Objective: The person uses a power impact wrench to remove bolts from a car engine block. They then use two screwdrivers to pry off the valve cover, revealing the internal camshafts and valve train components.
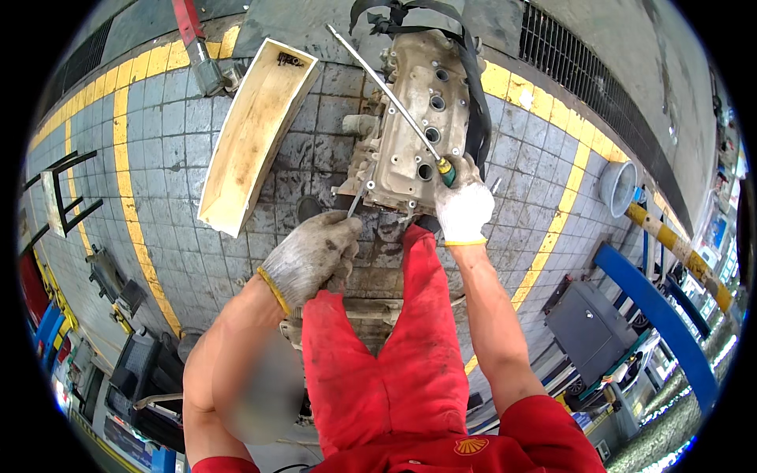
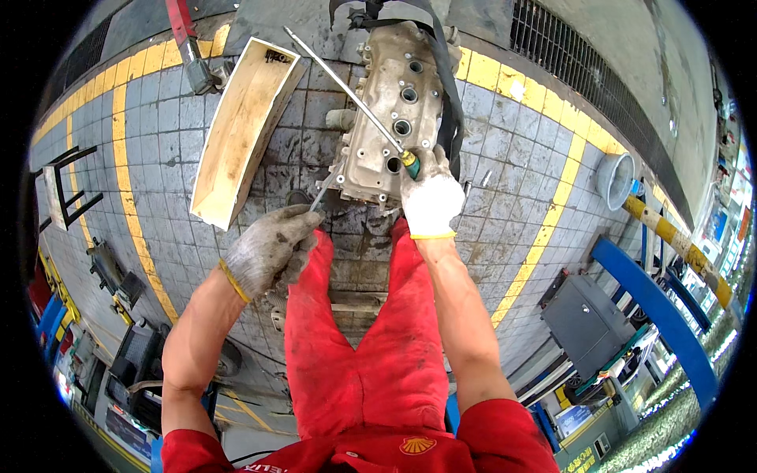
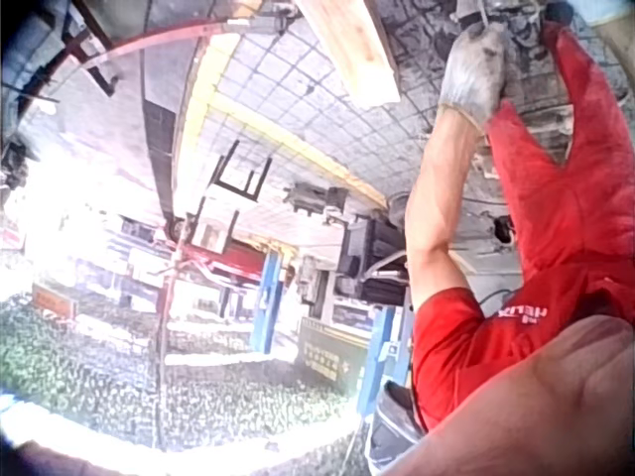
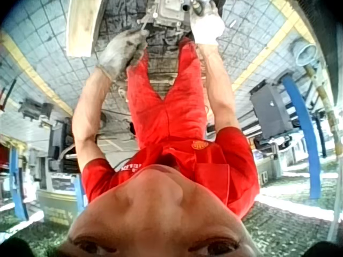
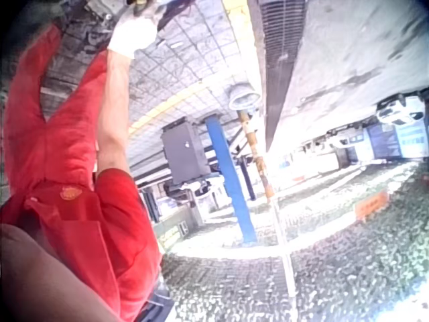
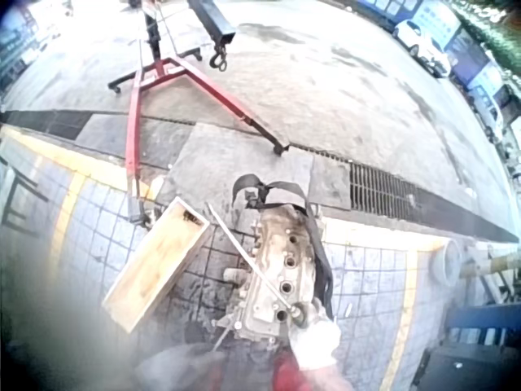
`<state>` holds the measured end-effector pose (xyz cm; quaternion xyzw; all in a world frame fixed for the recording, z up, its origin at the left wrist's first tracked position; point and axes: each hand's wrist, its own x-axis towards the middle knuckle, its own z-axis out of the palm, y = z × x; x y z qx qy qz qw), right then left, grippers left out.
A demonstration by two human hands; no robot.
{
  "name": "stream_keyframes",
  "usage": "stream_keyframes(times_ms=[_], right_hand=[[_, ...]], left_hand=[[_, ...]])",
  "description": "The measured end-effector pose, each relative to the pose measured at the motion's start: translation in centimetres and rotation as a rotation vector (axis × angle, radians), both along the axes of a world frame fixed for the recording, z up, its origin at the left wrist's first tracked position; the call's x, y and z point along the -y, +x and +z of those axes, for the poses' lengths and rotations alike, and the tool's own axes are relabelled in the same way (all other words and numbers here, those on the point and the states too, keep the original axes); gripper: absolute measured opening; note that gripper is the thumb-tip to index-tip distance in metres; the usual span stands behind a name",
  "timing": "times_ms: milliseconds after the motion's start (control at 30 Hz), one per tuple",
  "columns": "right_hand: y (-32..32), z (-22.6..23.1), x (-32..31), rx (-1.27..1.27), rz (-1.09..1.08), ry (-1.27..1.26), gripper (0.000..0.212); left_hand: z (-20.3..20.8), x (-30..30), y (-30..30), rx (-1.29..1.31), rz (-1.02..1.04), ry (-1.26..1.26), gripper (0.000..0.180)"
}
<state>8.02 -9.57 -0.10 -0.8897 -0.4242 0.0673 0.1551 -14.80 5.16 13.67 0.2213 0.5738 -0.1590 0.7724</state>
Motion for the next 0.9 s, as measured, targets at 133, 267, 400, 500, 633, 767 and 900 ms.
stream_keyframes(times_ms=[133, 267, 400, 500, 633, 767, 900], right_hand=[[-0.1, 0.2, -0.2, -0.013, -0.005, -0.017, 0.028], [-0.5, 1.1, -0.9, -0.043, -0.037, -0.061, 0.026], [0.2, 0.8, -0.4, -0.045, -0.039, -0.062, 0.025], [0.4, 1.0, -0.1, -0.06, -0.029, -0.052, 0.026], [0.2, 0.4, 0.0, -0.049, -0.019, -0.064, 0.026], [0.8, 0.4, 0.0, -0.09, 0.012, -0.088, 0.038], [0.5, 1.4, -0.5, -0.175, -0.01, -0.092, 0.042]], left_hand=[[-1.0, 0.4, -1.2, -0.006, -0.079, 0.052, 0.058], [-3.6, 1.7, -3.9, 0.031, -0.045, 0.042, 0.04], [-0.5, -0.2, 0.9, 0.104, 0.08, -0.035, 0.026], [0.0, 0.2, 1.2, -0.038, 0.061, -0.04, 0.029], [-0.1, -0.2, -1.4, 0.011, -0.171, 0.077, 0.042], [-0.1, -0.1, -5.3, 0.033, -0.229, 0.119, 0.054], [-0.6, -0.6, -6.6, -0.014, -0.236, 0.384, 0.057]])
